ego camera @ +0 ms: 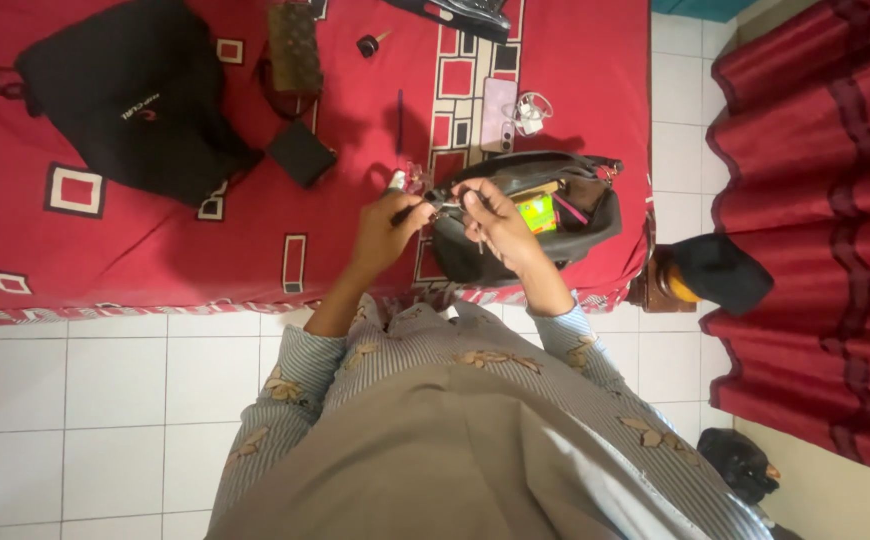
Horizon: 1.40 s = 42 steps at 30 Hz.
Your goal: The person packs a handbag on a bed, placing a green tissue pack, a toothbrush, a wallet, a small white case, a woven fan-like object, and a book into the bag, arranging the contents and adjusting the bag's opening.
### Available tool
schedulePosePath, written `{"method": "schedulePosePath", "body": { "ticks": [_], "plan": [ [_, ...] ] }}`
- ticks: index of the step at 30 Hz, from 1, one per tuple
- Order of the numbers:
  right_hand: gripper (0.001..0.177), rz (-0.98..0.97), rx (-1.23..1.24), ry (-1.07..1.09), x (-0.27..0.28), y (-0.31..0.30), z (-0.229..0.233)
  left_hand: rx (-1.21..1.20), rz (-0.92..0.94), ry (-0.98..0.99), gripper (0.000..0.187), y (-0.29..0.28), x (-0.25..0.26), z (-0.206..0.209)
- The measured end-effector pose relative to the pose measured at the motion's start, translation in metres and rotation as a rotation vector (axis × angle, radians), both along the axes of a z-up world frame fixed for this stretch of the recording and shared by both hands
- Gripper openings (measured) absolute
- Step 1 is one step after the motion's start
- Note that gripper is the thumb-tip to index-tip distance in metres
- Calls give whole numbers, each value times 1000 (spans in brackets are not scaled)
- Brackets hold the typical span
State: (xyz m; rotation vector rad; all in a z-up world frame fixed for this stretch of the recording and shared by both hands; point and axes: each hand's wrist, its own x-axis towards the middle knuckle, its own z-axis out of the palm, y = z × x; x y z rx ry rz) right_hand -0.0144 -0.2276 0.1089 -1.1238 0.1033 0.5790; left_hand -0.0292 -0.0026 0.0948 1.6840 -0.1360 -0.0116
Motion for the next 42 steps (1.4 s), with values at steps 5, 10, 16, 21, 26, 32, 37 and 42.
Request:
{"method": "schedulePosePath", "body": {
  "ticks": [5, 10, 16, 21, 26, 32, 37, 42],
  "plan": [
    [31, 50, -15, 98, -12, -34, 16, 34, 20, -149, 17, -1, -11, 32],
    [39, 88, 234, 110, -25, -78, 39, -115, -5, -76, 18, -21, -29, 42],
    [37, 34, 221, 13, -56, -128, 65, -249, 39, -1, 20, -60, -49, 42],
    [27, 25, 215, -145, -89, -167, 77, -352, 103, 33, 18, -95, -78, 40],
    [31, 38, 219, -203, -118, -193, 76, -458, 131, -20, 16, -123, -111, 38],
    [26, -71, 224, -164, -144, -214, 52, -472, 163, 3, 16, -158, -151, 34],
    [17, -91, 403, -134, -161, -226, 38, -502, 126, 5, 14, -180, -180, 33],
    [15, -182, 453, -55, -175, -224, 45, -341, 67, 107, 19, -195, -197, 42]
  ]
}}
